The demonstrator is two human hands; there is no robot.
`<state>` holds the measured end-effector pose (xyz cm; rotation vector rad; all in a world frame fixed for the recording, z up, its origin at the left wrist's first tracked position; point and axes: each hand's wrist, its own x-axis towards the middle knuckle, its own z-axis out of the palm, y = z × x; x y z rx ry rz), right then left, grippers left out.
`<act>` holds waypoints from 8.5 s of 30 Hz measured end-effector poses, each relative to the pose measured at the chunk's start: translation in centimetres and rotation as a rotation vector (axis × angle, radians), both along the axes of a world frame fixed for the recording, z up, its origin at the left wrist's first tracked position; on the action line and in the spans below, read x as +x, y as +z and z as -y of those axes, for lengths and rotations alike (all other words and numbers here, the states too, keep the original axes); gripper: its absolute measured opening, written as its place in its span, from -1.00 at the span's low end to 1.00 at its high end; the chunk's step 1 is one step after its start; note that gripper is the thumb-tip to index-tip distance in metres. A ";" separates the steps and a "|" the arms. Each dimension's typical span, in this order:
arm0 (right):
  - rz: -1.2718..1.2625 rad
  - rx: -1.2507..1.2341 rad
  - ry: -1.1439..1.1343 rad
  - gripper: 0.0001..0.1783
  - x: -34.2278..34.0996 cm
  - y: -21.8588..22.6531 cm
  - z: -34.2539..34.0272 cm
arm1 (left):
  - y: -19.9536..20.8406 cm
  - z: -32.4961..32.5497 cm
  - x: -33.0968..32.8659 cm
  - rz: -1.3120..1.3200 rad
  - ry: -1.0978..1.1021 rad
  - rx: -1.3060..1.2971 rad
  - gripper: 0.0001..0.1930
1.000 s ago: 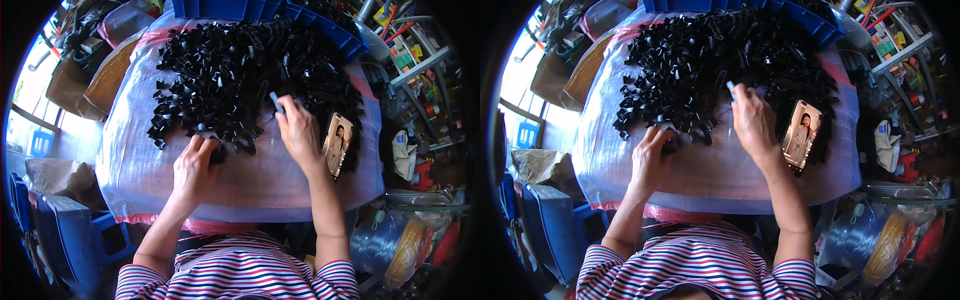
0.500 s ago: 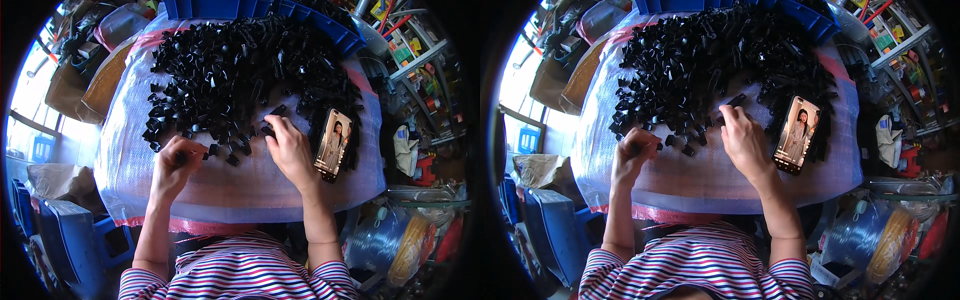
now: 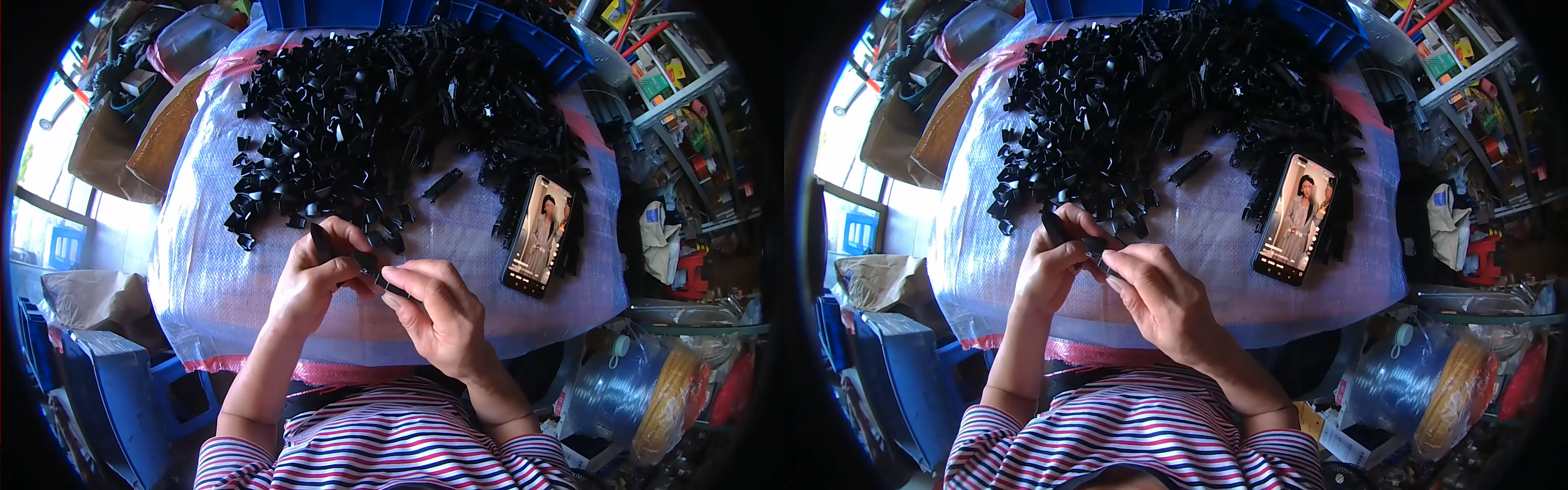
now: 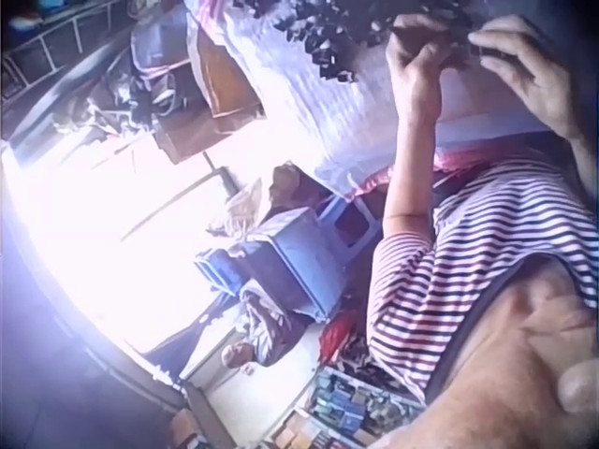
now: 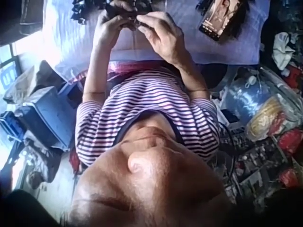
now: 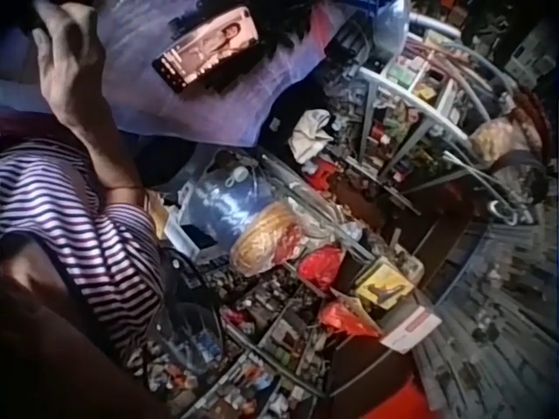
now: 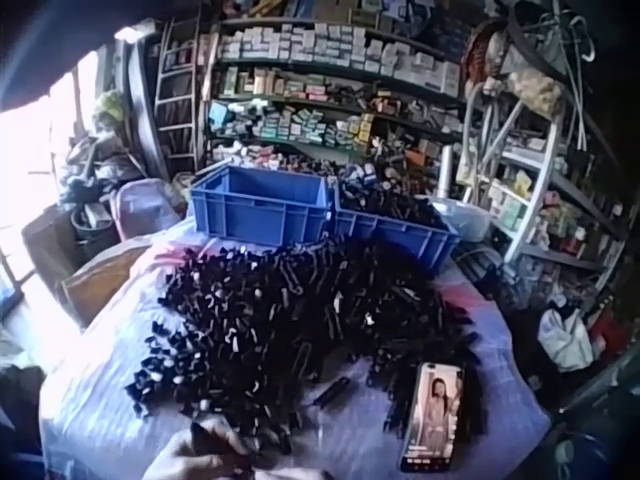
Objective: The recorder is sorting and inspecting small black plastic components at a workbench.
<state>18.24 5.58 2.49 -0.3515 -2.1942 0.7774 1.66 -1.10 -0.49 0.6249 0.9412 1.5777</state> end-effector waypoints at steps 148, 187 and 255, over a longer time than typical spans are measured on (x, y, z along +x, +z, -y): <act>0.207 -0.392 -0.092 -0.81 2.5 0.6 -0.3 | 0.1 0.5 3.2 -0.115 0.174 -0.086 -0.81; 0.643 0.652 -0.200 -0.90 -5.5 -1.5 -11.4 | -1.8 1.8 1.3 0.987 -0.241 0.351 -0.41; 0.054 -0.002 -0.002 -0.54 1.9 -0.2 -1.2 | 1.4 0.1 2.0 -0.214 0.014 -0.209 -0.67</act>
